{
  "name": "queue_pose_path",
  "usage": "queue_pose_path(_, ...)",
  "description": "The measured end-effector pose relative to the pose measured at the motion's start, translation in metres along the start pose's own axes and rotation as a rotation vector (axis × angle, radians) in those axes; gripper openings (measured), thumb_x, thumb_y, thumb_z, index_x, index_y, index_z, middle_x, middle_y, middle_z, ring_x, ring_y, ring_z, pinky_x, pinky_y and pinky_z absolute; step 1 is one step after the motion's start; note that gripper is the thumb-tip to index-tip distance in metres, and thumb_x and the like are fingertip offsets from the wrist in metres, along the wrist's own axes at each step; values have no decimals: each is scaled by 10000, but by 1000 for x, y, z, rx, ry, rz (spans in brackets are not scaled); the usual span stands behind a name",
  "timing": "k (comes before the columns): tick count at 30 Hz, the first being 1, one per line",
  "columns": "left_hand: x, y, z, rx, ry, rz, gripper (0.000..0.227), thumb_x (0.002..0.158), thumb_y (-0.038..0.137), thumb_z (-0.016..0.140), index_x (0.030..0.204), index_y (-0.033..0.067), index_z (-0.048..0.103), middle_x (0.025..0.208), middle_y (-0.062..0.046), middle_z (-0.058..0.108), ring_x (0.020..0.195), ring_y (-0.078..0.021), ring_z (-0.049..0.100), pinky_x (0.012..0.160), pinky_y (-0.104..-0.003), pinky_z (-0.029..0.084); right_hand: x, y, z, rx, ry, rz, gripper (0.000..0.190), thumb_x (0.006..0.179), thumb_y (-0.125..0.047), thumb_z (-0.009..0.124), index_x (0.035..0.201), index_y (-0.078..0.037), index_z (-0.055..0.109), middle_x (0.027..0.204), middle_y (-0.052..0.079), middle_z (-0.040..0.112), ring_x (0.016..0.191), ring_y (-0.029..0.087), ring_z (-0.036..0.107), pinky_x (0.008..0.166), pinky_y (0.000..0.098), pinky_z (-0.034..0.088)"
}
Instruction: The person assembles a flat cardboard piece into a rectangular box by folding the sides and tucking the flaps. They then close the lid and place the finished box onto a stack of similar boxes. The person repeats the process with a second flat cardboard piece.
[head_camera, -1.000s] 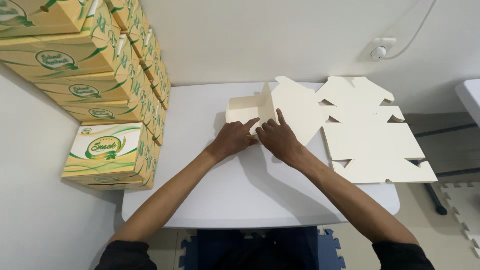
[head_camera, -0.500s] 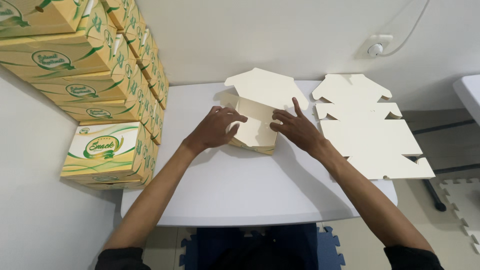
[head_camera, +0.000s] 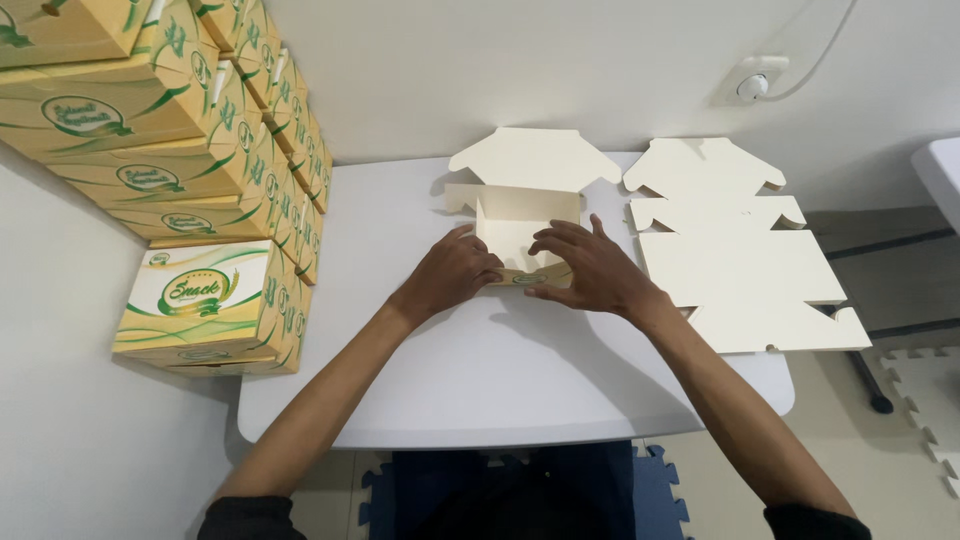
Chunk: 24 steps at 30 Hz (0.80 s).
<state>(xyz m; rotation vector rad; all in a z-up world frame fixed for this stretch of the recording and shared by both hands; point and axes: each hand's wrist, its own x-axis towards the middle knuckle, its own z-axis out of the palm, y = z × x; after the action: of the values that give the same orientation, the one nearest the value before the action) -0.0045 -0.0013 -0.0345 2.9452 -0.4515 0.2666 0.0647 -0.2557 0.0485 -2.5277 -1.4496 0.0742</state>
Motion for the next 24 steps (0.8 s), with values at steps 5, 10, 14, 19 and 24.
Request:
queue_pose_path(5, -1, 10, -8, -68, 56, -41, 263, 985, 288, 786, 1212, 158, 758, 992, -74, 835, 1118, -224, 777, 1278, -471, 407, 8, 41, 67, 125, 191, 76, 274, 1015, -417, 726, 1102, -164, 785, 1453, 57, 687, 1468, 296, 552, 1228, 605, 438)
queue_pose_path(10, 1, 26, -23, -156, 108, -89, 380, 944, 205, 828, 1303, 130, 729, 1059, -105, 835, 1035, -278, 803, 1228, -488, 472, 12, 39, 75, 225, 366, 77, 227, 1002, -268, 778, 1203, -163, 778, 1208, 49, 801, 1260, 288, 712, 1070, 490, 617)
queue_pose_path(14, 3, 28, -25, -92, 113, -114, 368, 959, 226, 807, 1314, 158, 739, 974, -129, 829, 992, -287, 813, 1213, -467, 490, 17, 41, 80, 205, 410, 69, 203, 1020, -266, 764, 1185, -154, 802, 1076, 108, 816, 1129, 305, 772, 913, 447, 674)
queue_pose_path(19, 10, 22, -13, -25, 65, -124, 450, 857, 319, 903, 1266, 177, 783, 956, -163, 811, 987, -276, 811, 1279, -450, 396, 8, 33, 60, 193, 362, 76, 260, 946, -277, 835, 1151, -119, 820, 987, 153, 821, 1066, 335, 786, 847, 449, 668)
queue_pose_path(24, 20, 25, -9, 51, 44, -127, 345, 826, 324, 921, 1107, 139, 845, 862, -179, 815, 970, -251, 820, 1378, -455, 145, 16, 44, 72, 76, 284, 156, 284, 925, -390, 830, 1108, -172, 830, 910, 141, 808, 942, 294, 789, 789, 408, 650)
